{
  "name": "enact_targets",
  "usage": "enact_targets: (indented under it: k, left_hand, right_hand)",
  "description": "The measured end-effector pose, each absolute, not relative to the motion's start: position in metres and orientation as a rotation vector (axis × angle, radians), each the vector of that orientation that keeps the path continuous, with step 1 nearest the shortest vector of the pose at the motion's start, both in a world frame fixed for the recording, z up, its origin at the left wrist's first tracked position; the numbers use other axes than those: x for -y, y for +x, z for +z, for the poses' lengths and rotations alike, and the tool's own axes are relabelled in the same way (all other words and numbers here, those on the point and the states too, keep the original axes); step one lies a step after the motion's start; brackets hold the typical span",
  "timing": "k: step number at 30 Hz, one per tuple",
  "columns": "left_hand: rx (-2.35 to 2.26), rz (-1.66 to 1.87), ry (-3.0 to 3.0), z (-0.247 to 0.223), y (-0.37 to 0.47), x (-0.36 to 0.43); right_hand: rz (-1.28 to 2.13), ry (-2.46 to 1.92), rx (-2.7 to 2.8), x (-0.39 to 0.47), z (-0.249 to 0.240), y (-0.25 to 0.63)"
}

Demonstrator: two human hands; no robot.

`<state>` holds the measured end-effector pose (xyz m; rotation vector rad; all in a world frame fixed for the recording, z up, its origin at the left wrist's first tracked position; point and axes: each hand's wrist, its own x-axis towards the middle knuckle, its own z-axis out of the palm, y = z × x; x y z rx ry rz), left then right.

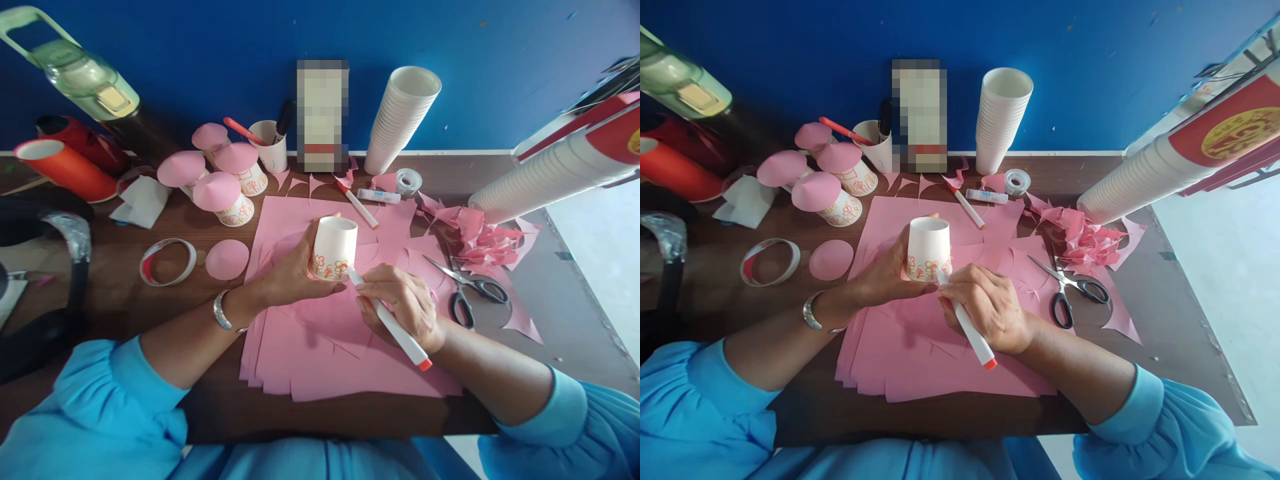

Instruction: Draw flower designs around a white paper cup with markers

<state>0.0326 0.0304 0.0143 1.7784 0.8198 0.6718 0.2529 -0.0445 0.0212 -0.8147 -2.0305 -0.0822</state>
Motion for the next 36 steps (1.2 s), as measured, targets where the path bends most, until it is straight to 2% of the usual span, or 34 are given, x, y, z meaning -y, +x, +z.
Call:
enact_targets:
  k: [36]
  left_hand:
    - [-0.844,0.656,1.762,0.0188,0.0344,-0.0294]
  right_hand:
    - [-0.068,-0.805,2.039,0.0442,0.0232,0.2547]
